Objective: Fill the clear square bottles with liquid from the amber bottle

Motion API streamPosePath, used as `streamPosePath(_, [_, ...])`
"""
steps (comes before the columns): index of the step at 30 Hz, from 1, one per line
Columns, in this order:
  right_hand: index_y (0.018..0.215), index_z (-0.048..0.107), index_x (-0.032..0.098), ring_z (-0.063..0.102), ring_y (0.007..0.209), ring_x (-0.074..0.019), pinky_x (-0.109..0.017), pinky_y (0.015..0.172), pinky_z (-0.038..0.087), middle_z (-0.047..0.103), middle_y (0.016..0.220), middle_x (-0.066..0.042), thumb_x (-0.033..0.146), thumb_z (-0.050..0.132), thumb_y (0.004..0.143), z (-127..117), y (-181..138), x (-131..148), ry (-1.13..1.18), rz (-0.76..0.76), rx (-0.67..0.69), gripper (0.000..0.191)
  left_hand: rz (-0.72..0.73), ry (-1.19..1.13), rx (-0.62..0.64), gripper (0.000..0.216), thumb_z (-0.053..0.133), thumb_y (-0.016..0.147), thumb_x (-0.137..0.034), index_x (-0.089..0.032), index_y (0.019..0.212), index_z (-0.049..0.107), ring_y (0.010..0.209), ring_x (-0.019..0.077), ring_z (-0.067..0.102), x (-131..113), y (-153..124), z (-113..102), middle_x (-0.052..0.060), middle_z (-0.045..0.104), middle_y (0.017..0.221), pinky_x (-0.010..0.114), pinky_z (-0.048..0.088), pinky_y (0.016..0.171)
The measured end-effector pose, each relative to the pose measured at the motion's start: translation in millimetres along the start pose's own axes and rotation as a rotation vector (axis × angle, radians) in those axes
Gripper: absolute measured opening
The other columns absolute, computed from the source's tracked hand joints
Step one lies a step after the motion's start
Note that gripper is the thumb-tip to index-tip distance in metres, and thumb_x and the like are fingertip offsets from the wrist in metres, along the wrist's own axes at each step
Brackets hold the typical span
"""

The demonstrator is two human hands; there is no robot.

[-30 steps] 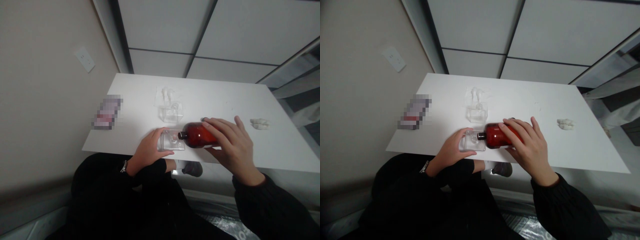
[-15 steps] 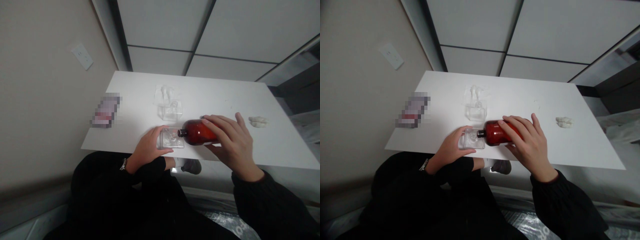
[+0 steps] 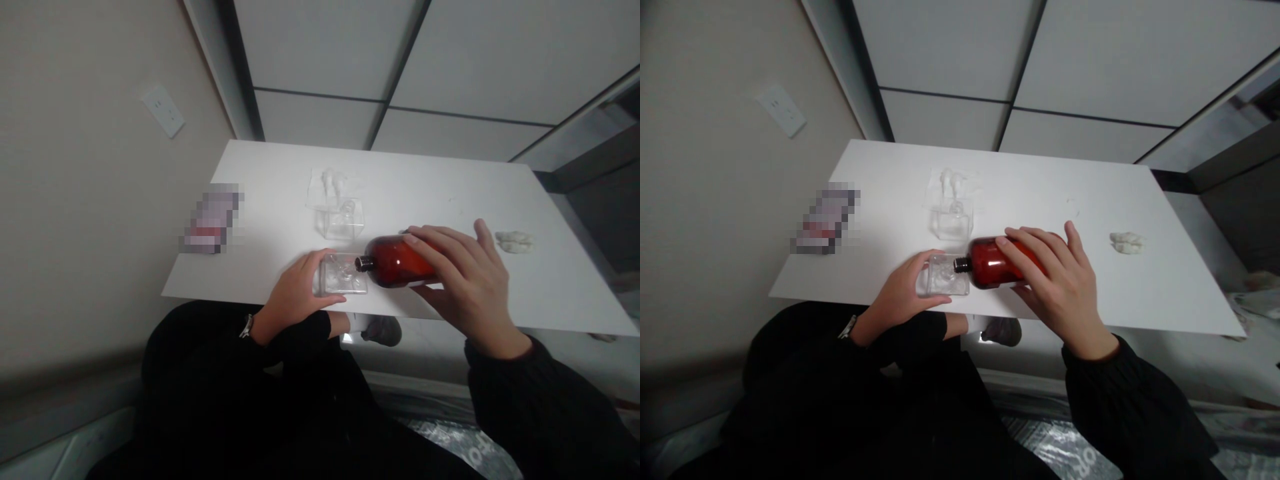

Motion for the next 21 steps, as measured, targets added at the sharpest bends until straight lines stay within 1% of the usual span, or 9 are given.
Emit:
streamPosePath(6, [0.164, 0.04, 0.029, 0.07, 0.126, -0.0344, -0.066, 0.12, 0.042, 0.072, 0.145, -0.013, 0.01, 0.07, 0.092, -0.4, -0.6, -1.5, -0.004, 0.008, 0.003, 0.08, -0.007, -0.007, 0.012, 0.075, 0.094, 0.077, -0.032, -0.023, 0.141, 0.055, 0.132, 0.0357, 0.066, 0.4, 0.2, -0.5, 0.014, 0.069, 0.141, 0.056, 0.052, 0.113])
streamPosePath(11, [0.16, 0.044, 0.027, 0.071, 0.125, -0.0338, -0.065, 0.121, 0.042, 0.072, 0.144, -0.013, 0.011, 0.07, 0.092, -0.2, -0.5, -2.3, -0.025, -0.009, -0.01, 0.075, -0.004, 0.01, 0.01, 0.075, 0.094, 0.078, -0.032, -0.022, 0.14, 0.055, 0.132, 0.0361, 0.065, 1.3, 0.1, -0.2, 0.015, 0.068, 0.14, 0.056, 0.052, 0.113])
streamPosePath(14, [0.158, 0.047, 0.029, 0.071, 0.123, -0.0337, -0.066, 0.12, 0.043, 0.073, 0.143, -0.012, 0.012, 0.069, 0.093, 0.1, -0.5, -3.4, -0.036, -0.006, -0.016, 0.071, -0.002, 0.011, 0.001, 0.075, 0.094, 0.077, -0.032, -0.023, 0.14, 0.055, 0.131, 0.0361, 0.066, 2.0, -0.2, 0.4, 0.014, 0.069, 0.14, 0.057, 0.053, 0.112])
streamPosePath(17, [0.159, 0.047, 0.03, 0.072, 0.122, -0.0346, -0.067, 0.119, 0.044, 0.073, 0.143, -0.012, 0.013, 0.07, 0.093, -0.5, -0.1, -4.2, -0.026, -0.009, -0.027, 0.072, -0.003, 0.008, 0.001, 0.076, 0.095, 0.077, -0.032, -0.022, 0.14, 0.055, 0.131, 0.0361, 0.066, 2.4, -0.4, 0.6, 0.015, 0.069, 0.14, 0.056, 0.053, 0.112])
streamPosePath(21, [0.163, 0.043, 0.03, 0.072, 0.123, -0.0354, -0.068, 0.118, 0.045, 0.073, 0.143, -0.012, 0.013, 0.07, 0.093, -2.3, 1.0, -4.7, -0.022, -0.019, -0.022, 0.077, 0.005, 0.003, -0.005, 0.075, 0.095, 0.077, -0.032, -0.023, 0.14, 0.055, 0.131, 0.0355, 0.066, 2.7, -0.2, 0.6, 0.014, 0.069, 0.14, 0.056, 0.053, 0.112])
Point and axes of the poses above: each hand's wrist, its own y-axis towards the middle knuckle, its own z-axis out of the palm, x = y × z, the point moved 1 cm from there along y, towards the middle knuckle
